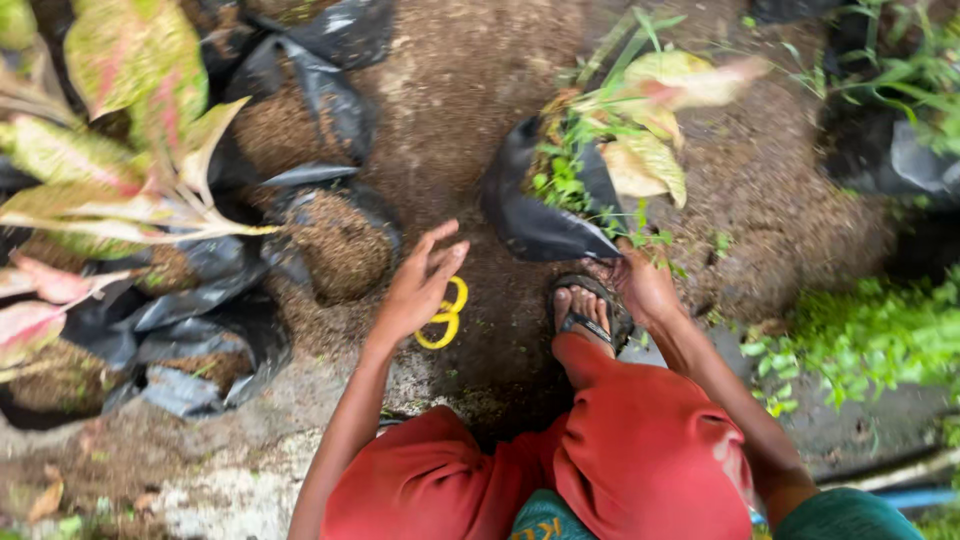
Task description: The person weeds several potted plants in a nursery setting. They use yellow-handled scissors to cut weeds at the base and pull them out by hand, then discard the debris on the ground.
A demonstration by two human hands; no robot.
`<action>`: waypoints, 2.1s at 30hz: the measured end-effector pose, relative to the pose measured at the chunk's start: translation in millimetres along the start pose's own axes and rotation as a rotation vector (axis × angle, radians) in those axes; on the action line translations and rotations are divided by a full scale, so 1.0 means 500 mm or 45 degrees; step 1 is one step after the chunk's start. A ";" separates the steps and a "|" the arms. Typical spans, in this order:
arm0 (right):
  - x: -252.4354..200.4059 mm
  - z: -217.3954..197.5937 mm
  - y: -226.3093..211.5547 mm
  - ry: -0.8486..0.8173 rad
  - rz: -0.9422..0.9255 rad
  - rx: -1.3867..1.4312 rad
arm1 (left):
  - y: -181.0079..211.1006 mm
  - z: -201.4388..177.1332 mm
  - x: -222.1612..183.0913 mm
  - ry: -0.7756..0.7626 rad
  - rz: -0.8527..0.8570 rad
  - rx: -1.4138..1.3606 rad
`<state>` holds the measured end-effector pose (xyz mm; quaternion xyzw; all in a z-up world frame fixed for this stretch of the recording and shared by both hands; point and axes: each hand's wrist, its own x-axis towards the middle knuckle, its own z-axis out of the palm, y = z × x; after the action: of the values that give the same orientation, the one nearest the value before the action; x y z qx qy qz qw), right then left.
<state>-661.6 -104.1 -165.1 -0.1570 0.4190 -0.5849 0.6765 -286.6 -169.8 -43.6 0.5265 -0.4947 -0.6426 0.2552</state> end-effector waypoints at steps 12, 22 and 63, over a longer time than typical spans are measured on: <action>0.103 0.337 -0.066 -0.338 -0.473 -1.797 | -0.071 0.006 0.013 0.383 -0.316 0.297; 0.101 0.419 -0.134 -0.499 -0.430 -2.024 | -0.032 0.002 -0.002 0.398 -0.247 0.426; 0.035 0.483 -0.125 -0.513 -1.025 -1.905 | 0.023 0.030 -0.074 0.345 0.209 0.289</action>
<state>-522.4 -203.8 16.9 -0.7965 0.4781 -0.3119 0.1991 -290.8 -137.2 -18.1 0.5915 -0.5664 -0.4830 0.3100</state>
